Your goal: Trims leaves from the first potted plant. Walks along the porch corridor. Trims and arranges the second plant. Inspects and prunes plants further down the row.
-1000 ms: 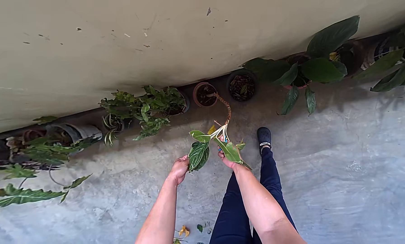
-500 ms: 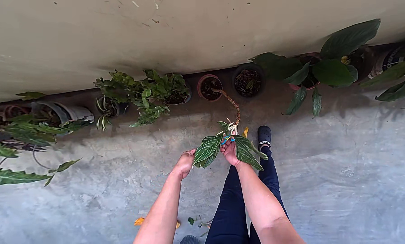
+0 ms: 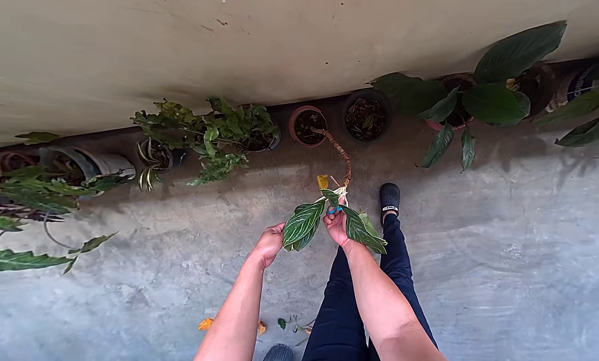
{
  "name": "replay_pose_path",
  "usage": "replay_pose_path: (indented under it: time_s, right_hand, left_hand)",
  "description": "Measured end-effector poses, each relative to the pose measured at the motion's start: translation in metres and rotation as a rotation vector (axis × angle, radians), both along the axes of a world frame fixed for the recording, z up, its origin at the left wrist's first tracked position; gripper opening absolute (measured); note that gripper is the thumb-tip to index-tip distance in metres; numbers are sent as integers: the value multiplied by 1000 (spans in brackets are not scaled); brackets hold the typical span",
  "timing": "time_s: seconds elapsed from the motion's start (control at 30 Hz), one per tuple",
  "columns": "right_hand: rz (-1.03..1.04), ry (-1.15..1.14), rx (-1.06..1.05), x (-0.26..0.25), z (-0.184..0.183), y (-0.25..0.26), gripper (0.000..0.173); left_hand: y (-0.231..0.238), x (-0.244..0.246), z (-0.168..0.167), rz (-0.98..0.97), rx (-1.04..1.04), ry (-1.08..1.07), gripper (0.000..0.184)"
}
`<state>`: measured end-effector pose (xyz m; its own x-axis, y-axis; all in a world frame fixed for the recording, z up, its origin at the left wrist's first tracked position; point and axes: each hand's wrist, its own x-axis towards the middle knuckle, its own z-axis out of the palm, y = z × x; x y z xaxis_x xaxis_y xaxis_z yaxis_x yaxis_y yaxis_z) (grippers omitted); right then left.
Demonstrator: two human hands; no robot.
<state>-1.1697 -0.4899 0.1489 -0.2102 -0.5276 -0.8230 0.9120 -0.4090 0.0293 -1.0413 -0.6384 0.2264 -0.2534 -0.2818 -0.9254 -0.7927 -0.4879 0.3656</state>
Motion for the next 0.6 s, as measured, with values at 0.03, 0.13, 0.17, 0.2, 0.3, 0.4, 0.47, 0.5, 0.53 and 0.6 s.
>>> replay_pose_path:
  time_s: [0.03, 0.13, 0.17, 0.2, 0.3, 0.4, 0.47, 0.5, 0.53, 0.6]
  right_hand:
    - [45, -7, 41, -4, 5, -3, 47]
    - [41, -49, 77, -11, 7, -10, 62]
    - [20, -49, 80, -11, 7, -10, 61]
    - [4, -45, 80, -11, 6, -10, 58]
    - [-29, -34, 98, -9, -1, -8, 50]
    - [-73, -57, 100, -5, -8, -3, 46]
    - [15, -49, 46, 1, -12, 5, 42]
    - [120, -43, 8, 5, -14, 14, 42]
    - [267, -37, -32, 10, -14, 25, 44]
    - [607, -61, -68, 17, -13, 56, 48]
  left_hand:
    - [1, -1, 1, -6, 3, -1, 22]
    - [3, -4, -1, -19, 15, 8, 23]
    - [4, -5, -1, -14, 18, 15, 23]
    - [4, -5, -1, -12, 22, 18, 23]
    - [3, -5, -3, -30, 31, 6, 23]
    - [3, -5, -5, -28, 34, -6, 23]
    - [1, -3, -6, -15, 22, -6, 23]
    - [0, -1, -6, -3, 10, -7, 23]
    - [-1, 1, -6, 11, -3, -9, 23]
    - [-4, 2, -4, 28, -33, -18, 22]
